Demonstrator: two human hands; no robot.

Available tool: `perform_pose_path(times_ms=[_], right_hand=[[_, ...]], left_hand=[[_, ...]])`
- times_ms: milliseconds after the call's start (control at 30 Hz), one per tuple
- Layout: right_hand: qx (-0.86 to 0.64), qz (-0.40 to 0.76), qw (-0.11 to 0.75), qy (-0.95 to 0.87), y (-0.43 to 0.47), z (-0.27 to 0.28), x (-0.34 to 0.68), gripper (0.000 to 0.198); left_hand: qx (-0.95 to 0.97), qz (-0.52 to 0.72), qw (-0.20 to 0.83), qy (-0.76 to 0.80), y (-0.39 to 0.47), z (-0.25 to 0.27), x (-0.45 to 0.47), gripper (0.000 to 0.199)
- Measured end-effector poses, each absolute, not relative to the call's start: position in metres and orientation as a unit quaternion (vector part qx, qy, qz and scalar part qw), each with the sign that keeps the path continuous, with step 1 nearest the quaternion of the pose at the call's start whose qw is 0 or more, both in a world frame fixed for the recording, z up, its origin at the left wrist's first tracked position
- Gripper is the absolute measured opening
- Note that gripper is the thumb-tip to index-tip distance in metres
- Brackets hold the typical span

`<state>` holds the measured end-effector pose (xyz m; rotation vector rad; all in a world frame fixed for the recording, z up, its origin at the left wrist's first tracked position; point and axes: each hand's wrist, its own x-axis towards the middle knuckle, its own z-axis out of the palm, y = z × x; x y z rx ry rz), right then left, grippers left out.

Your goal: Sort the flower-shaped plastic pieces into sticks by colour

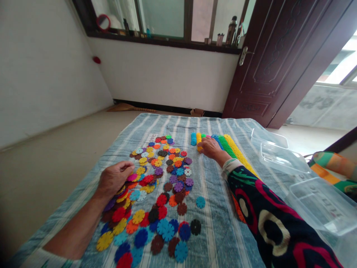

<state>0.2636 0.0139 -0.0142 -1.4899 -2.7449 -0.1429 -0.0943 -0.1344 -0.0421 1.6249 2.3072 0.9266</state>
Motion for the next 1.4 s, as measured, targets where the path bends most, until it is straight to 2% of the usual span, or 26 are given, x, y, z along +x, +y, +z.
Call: perform_pose_path(times_ms=[267,367,600,733,933,1400], right_hand=[[-0.459,-0.043,0.046,-0.886,0.008,-0.015,0.265,0.029],[-0.425,-0.036,0.072,-0.902,-0.005,-0.012,0.255,0.023],[-0.225,0.005,0.125,-0.966,-0.081,-0.01,0.188,0.006],[-0.112,-0.007,0.134,-0.985,-0.114,-0.011,0.152,0.006],[-0.121,-0.038,0.083,-0.988,-0.12,-0.015,0.133,0.009],[-0.114,-0.058,0.08,-0.989,-0.122,-0.018,0.128,0.017]], left_hand=[[0.544,0.327,0.093,0.768,-0.134,-0.046,-0.096,0.028],[0.54,0.328,0.095,0.769,-0.134,-0.045,-0.094,0.027],[0.544,0.328,0.089,0.767,-0.136,-0.044,-0.092,0.028],[0.55,0.322,0.083,0.766,-0.136,-0.044,-0.093,0.03],[0.55,0.318,0.088,0.767,-0.136,-0.044,-0.091,0.032],[0.555,0.308,0.083,0.768,-0.138,-0.041,-0.09,0.031]])
